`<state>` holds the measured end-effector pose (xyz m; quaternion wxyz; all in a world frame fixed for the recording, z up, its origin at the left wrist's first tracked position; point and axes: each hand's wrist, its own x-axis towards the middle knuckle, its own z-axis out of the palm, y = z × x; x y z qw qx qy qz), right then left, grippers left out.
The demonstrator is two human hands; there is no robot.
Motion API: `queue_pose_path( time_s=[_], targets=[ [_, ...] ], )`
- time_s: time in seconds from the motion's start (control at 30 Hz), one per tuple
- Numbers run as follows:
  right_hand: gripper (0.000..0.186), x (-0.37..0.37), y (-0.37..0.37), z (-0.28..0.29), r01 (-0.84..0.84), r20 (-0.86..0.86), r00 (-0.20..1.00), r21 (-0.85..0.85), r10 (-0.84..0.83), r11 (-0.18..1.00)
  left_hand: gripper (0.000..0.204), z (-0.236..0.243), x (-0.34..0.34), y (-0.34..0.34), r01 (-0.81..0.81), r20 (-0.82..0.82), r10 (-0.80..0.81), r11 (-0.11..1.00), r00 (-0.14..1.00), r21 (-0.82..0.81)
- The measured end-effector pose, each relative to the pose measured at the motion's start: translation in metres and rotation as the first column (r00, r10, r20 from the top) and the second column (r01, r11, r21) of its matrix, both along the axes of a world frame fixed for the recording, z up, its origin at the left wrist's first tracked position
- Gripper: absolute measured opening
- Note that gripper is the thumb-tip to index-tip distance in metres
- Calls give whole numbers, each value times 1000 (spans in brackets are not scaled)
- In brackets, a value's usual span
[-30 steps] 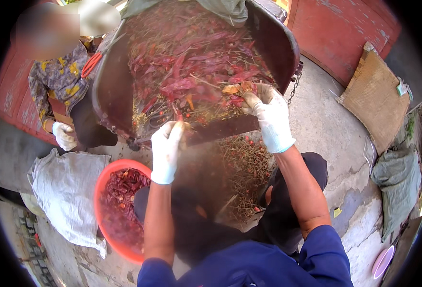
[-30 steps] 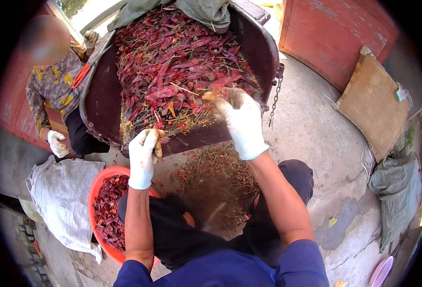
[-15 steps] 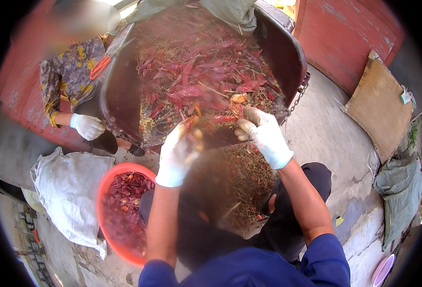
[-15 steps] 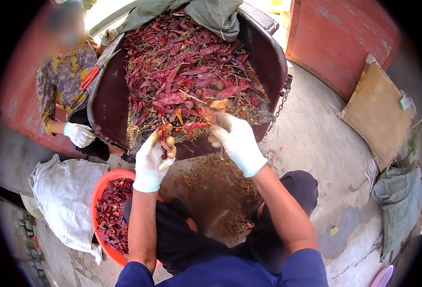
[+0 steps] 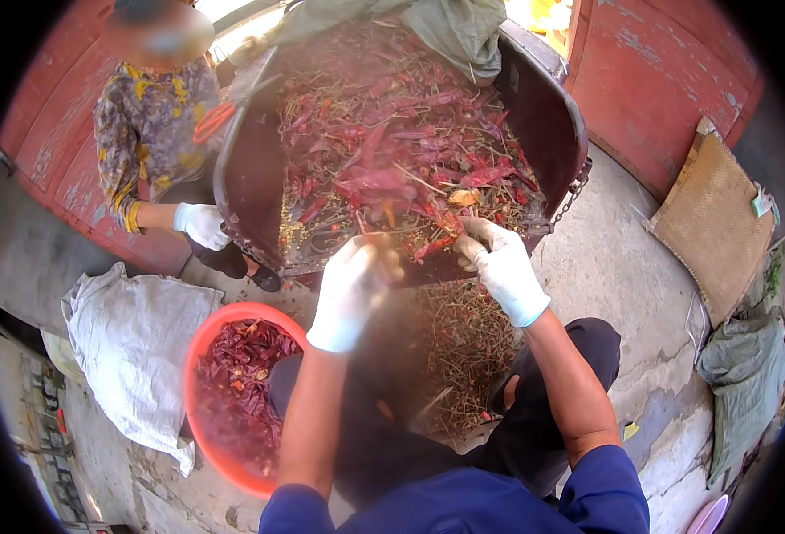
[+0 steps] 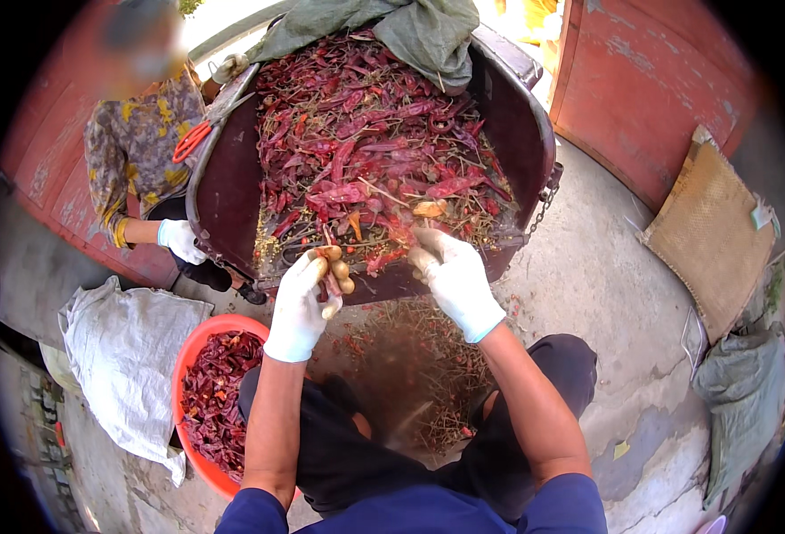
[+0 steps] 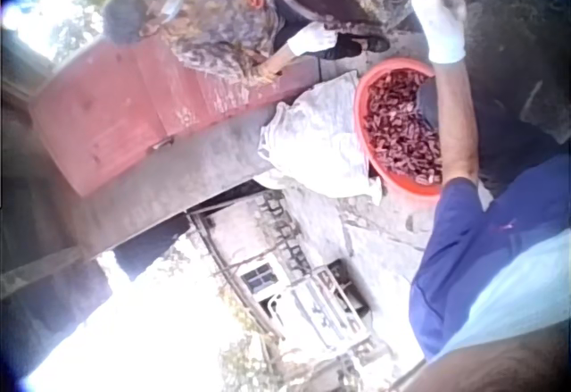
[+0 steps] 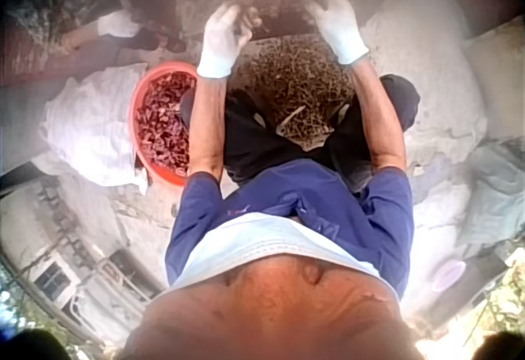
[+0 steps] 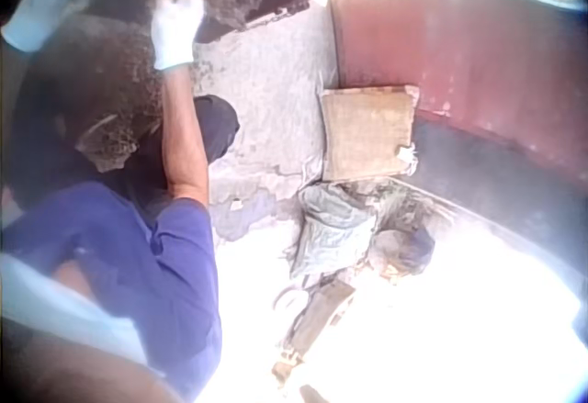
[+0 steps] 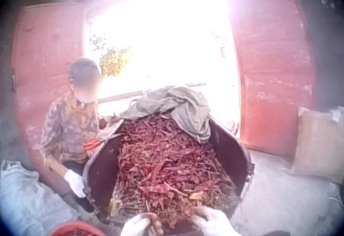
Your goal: The person sits on the ground and manually removes stems from dried red chilies, placing the destemmed chilies into a red plastic basin. A second person is visible in the background performing a similar task.
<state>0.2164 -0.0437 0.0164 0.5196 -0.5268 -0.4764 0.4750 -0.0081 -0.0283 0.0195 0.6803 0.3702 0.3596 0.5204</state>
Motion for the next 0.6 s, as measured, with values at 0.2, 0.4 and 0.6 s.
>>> queue_pose_path(
  time_s=[0.2, 0.4, 0.6],
  targets=[
    [37, 7, 6, -15, -88, 188, 980, 107, 67, 990, 40, -21, -23, 16, 206, 426, -166, 977, 889, -51],
    [30, 2, 3, -5, -42, 269, 963, 44, 29, 998, 25, -17, -14, 11, -13, 102, 15, 1000, 995, -22],
    [23, 4, 7, -19, -132, 624, 767, 382, -150, 915, 29, -18, 10, 3, 118, -595, 322, 805, 736, 581]
  ],
)
